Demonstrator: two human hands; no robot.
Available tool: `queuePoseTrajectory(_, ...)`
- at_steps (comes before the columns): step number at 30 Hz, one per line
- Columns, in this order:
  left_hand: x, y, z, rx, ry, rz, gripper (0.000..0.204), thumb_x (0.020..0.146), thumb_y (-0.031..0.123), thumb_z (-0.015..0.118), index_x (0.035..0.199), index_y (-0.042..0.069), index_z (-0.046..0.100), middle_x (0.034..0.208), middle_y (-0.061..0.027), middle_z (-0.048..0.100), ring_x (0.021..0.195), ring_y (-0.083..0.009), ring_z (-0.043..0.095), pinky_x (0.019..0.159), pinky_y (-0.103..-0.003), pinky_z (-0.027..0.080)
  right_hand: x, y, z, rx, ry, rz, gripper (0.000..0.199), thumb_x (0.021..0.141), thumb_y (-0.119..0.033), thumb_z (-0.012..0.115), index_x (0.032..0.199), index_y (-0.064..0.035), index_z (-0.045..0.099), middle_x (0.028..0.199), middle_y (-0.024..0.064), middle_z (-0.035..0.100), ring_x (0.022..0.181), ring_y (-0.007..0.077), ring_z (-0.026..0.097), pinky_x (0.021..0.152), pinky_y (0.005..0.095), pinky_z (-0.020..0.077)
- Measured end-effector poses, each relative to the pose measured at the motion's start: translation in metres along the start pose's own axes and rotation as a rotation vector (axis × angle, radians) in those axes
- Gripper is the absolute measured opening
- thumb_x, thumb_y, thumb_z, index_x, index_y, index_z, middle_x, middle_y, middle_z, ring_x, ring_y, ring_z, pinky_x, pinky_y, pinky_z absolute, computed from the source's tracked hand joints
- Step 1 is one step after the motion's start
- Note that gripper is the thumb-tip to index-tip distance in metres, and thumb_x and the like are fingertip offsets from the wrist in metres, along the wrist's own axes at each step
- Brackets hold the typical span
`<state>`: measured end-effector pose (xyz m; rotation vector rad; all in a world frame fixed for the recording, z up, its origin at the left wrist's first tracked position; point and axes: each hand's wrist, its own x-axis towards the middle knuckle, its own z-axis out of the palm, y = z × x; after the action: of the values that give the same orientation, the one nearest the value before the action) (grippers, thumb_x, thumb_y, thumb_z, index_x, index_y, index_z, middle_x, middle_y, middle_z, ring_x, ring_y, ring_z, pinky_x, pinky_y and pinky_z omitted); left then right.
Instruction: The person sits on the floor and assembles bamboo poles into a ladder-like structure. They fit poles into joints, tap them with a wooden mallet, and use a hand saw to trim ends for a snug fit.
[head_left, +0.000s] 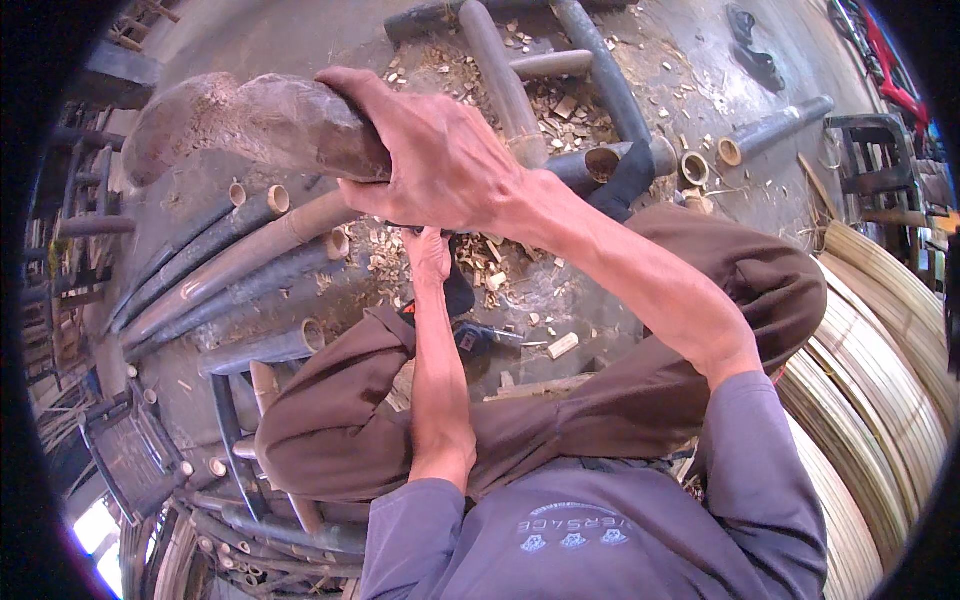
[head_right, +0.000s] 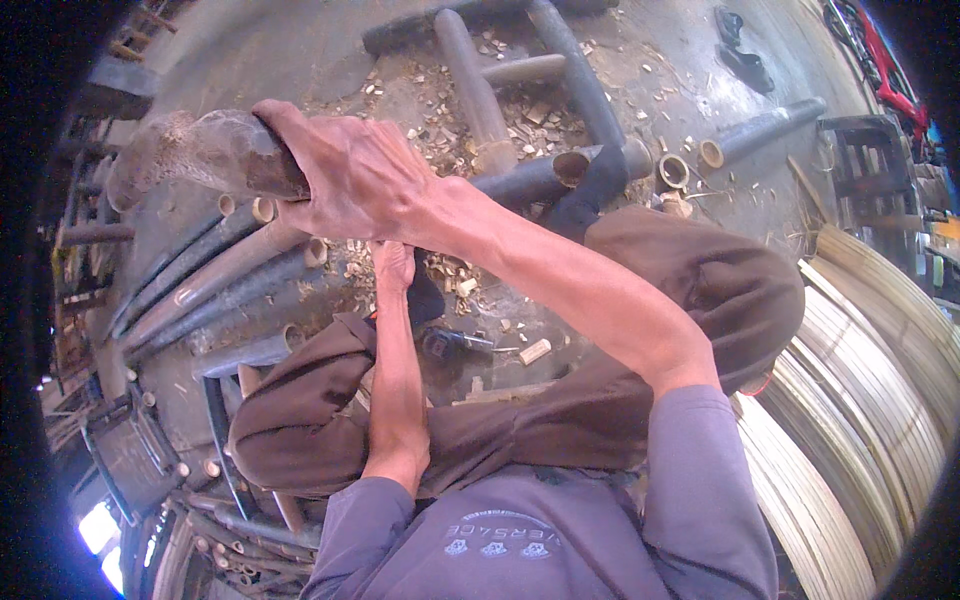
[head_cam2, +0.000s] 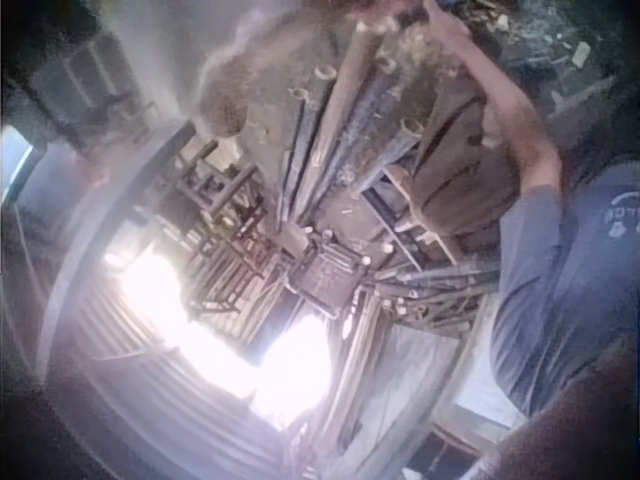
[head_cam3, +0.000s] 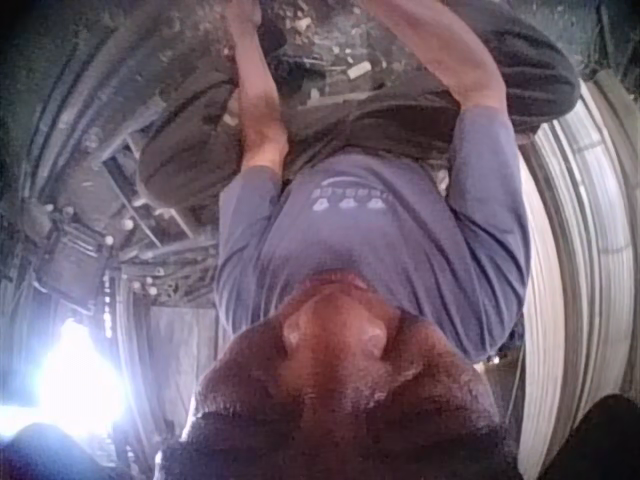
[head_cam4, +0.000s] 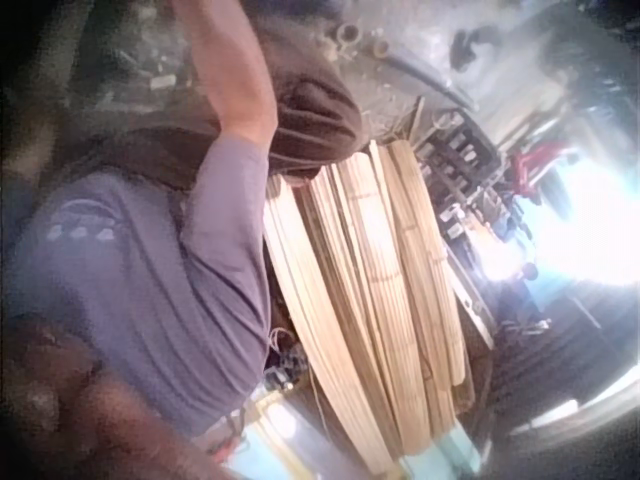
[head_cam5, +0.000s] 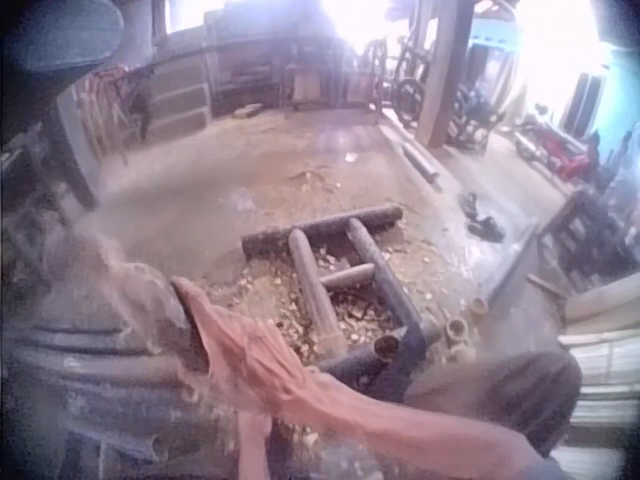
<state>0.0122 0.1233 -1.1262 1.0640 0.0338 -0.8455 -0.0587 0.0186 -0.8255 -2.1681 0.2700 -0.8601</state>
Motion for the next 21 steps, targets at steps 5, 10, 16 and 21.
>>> queuePoseTrajectory(5, -0.006, 0.009, 0.014, 0.132, -0.073, -0.017, 0.066, 0.081, 0.014, 0.080, 0.135, 0.008, 0.042, 0.125, -0.0068, 0.058, 0.109, -0.0193, 0.058, 0.090, -0.036, 0.048, -0.004, 0.009, -0.002, -0.056, 0.026, -0.053, 0.073, 0.073, -0.021, 0.074, 0.136, -0.0066, 0.041, 0.097, 0.0210, 0.068, 0.087, 0.0411, 0.067, 0.077, 0.0452, 0.0532)
queuePoseTrajectory(10, -0.009, -0.005, 0.017, 0.142, 0.026, 0.229, 0.070, 0.077, 0.016, 0.082, 0.135, 0.002, 0.044, 0.126, -0.0070, 0.057, 0.106, -0.0186, 0.058, 0.089, -0.035, 0.050, -0.026, 0.042, 0.008, -0.070, -0.132, -0.104, 0.072, 0.074, -0.024, 0.074, 0.137, -0.0089, 0.041, 0.097, 0.0203, 0.068, 0.087, 0.0415, 0.067, 0.074, 0.0460, 0.0543)
queuePoseTrajectory(16, -0.006, -0.007, 0.015, 0.166, 0.040, 0.051, 0.063, 0.081, 0.014, 0.078, 0.134, 0.007, 0.045, 0.126, -0.0056, 0.057, 0.104, -0.0194, 0.060, 0.084, -0.036, 0.052, -0.029, 0.072, 0.011, -0.417, -0.644, 0.117, 0.071, 0.076, -0.025, 0.072, 0.137, -0.0113, 0.039, 0.092, 0.0201, 0.067, 0.082, 0.0417, 0.067, 0.068, 0.0494, 0.0540)
queuePoseTrajectory(21, -0.003, -0.021, 0.000, 0.093, -0.042, 0.030, 0.061, 0.083, 0.013, 0.077, 0.134, 0.010, 0.045, 0.127, -0.0048, 0.057, 0.108, -0.0195, 0.058, 0.086, -0.037, 0.051, -0.030, 0.059, 0.023, -0.179, -0.280, -0.019, 0.060, 0.077, -0.028, 0.071, 0.128, -0.0063, 0.047, 0.085, 0.0224, 0.068, 0.087, 0.0424, 0.068, 0.073, 0.0514, 0.0551)
